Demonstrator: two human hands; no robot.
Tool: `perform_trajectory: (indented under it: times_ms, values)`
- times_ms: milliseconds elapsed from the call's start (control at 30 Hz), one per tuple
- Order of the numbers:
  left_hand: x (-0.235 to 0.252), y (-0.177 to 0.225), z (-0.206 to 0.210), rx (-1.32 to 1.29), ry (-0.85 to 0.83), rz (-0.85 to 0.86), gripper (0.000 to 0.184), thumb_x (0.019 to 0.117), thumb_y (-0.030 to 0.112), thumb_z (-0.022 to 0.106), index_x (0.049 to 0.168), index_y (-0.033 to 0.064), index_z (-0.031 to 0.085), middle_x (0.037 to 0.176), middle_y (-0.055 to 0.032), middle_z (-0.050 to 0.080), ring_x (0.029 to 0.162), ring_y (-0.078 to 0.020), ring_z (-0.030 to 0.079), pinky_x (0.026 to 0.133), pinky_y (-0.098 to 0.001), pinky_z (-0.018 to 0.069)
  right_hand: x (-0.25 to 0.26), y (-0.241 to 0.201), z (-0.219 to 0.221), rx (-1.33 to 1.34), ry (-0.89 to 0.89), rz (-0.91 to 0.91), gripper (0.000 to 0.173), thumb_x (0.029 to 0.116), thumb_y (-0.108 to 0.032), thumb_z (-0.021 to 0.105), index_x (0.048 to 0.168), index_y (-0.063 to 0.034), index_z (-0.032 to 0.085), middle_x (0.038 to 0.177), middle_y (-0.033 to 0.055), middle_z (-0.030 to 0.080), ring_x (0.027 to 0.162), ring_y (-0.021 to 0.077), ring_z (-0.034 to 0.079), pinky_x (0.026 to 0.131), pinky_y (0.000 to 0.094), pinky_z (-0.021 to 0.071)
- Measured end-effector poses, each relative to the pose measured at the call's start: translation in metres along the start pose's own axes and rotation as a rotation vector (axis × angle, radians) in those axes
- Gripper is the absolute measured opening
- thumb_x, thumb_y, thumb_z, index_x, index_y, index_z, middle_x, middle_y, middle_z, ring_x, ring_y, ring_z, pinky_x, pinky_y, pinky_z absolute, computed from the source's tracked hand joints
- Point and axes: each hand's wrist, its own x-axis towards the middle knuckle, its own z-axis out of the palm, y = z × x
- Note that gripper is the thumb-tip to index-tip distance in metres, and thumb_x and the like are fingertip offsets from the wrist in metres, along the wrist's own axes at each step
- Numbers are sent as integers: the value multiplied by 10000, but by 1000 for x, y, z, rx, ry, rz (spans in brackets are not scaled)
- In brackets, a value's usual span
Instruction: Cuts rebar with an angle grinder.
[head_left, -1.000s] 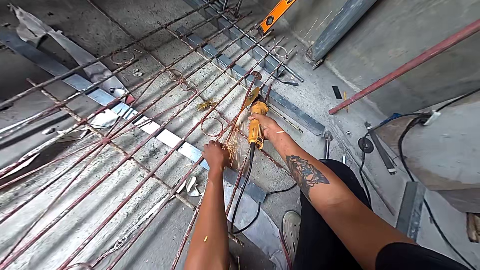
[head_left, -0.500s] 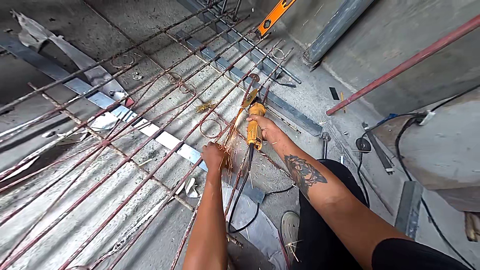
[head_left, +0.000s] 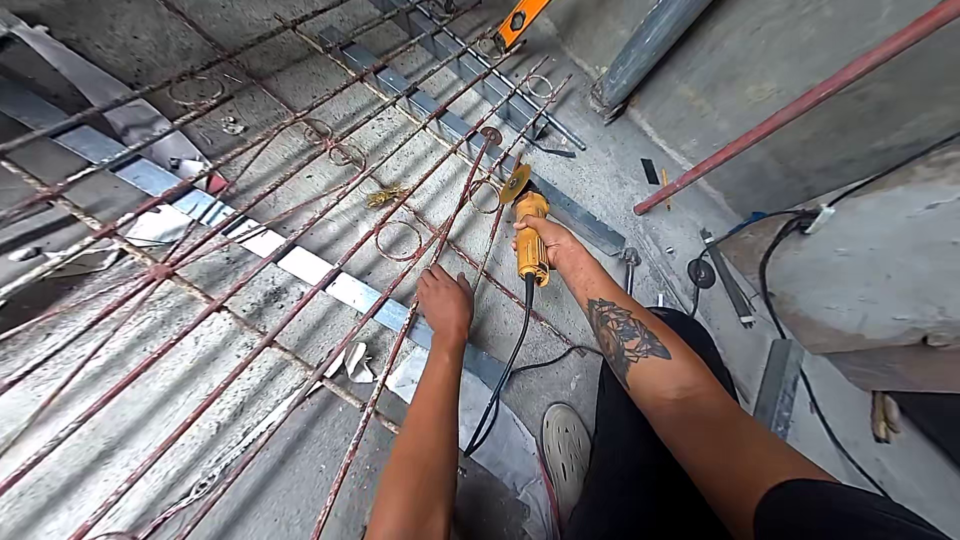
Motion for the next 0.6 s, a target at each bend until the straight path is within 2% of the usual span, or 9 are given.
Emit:
perform_trajectory:
  times_ms: [67,133,200,267,500,600]
  values:
    - [-10,9,7,-7,-128,21,537,1036,393,536,1330,-56,549,1298,-295,589,1254,-437,575,1032,-565,478,3,1,-5,18,4,4,466,899,-199,721,1303,-65,531,933,165,654,731,273,679,651,433,607]
    - [-19,14,13,18,-360,-45,545,1087,424,418,1366,-23,556,1338,-266,607,1287,-413,577,1047,-573,476,5,3,-9,29,1,9,459,902,-192,723,1298,-59,534,940,161,651,746,272,681,670,436,611]
    - [-23,13,21,23,-492,-122,527,1113,431,316,1354,32,563,1273,-220,669,1214,-372,655,972,-568,539,6,3,-12,15,-9,5,442,902,-190,717,1284,-61,535,921,151,649,736,262,678,665,428,607]
    - [-22,11,25,-12,-515,-154,513,1118,430,292,1315,54,580,1219,-204,694,1174,-361,678,936,-568,554,10,3,-15,-8,-8,4,451,890,-190,727,1278,-54,541,917,160,658,727,270,686,655,433,613]
    - [-19,7,28,-18,-508,-140,504,1117,439,295,1262,71,607,1202,-183,700,1178,-345,675,941,-563,547,13,8,-11,-90,-16,7,477,896,-192,730,1309,-51,537,947,164,653,748,263,682,679,416,609]
    - [-19,8,25,-8,-534,-152,450,1099,408,389,1318,72,594,1248,-185,688,1201,-344,665,961,-571,542,9,8,-10,-77,-1,17,481,883,-170,736,1303,-59,530,946,158,642,743,256,674,680,414,608]
